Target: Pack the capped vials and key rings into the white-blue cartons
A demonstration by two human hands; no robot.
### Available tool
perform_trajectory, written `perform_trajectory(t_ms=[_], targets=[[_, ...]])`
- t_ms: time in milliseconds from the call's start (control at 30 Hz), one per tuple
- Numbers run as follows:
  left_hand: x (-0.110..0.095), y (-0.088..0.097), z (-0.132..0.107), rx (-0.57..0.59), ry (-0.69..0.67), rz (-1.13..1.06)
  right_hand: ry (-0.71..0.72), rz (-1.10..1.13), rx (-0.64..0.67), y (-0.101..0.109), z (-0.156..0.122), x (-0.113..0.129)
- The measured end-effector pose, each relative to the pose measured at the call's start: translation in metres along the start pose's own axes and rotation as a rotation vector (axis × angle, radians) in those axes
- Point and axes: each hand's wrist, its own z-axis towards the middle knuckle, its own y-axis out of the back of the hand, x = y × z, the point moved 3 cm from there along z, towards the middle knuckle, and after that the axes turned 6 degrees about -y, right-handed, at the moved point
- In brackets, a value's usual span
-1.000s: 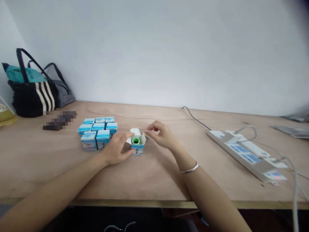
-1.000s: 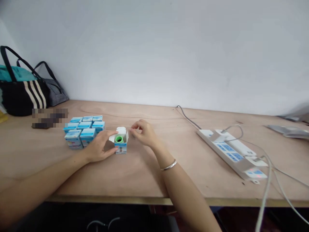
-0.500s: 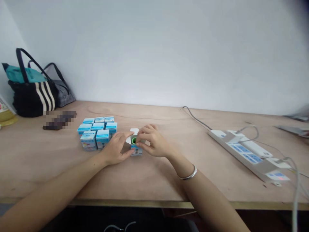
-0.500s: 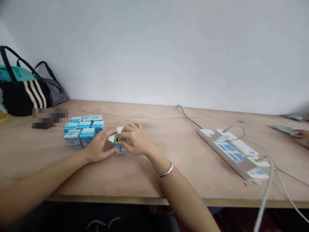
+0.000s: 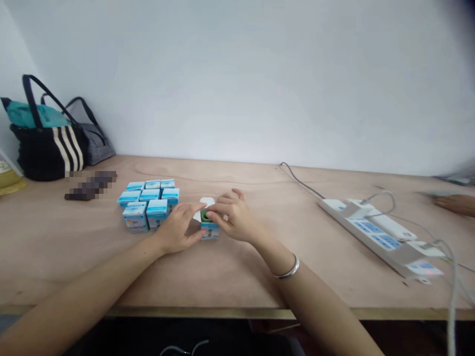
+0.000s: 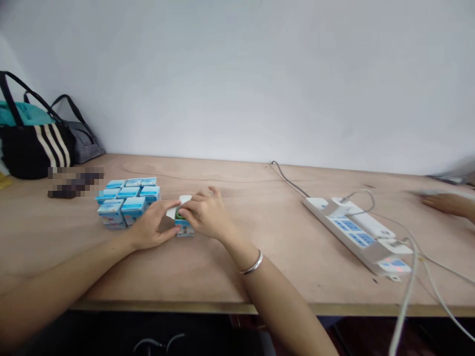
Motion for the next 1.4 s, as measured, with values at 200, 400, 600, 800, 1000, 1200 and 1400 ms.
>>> perform_trajectory(t_ms=[200,400,600,800,1000,1200,1400], targets=[[-0.002,0.002,0.002,-0.009,-0.048,0.012,-0.271,0.115,-0.257,0.006,0.002,-0.051],[-0.001,0.001,0.001,0.036,-0.035,0.032,-0.198,0.051,0.229,-0.02,-0.006,-0.08],[-0.001,0.0,0.002,0.037,-0.035,0.044,-0.164,0.126,0.19,-0.021,-0.004,-0.074],[-0.003,0.001,0.002,0.029,-0.033,0.034,-0.259,0.487,-0.2,0.006,0.002,-0.053],[-0.002,0.001,0.002,0.034,-0.014,0.027,-0.246,0.777,-0.053,0.008,0.0,-0.024],[-0.002,0.001,0.002,0.037,-0.023,0.032,-0.265,0.819,0.061,0.005,-0.003,-0.022],[-0.003,0.002,0.002,0.031,-0.026,0.033,-0.302,0.823,0.077,0.008,-0.005,-0.026]])
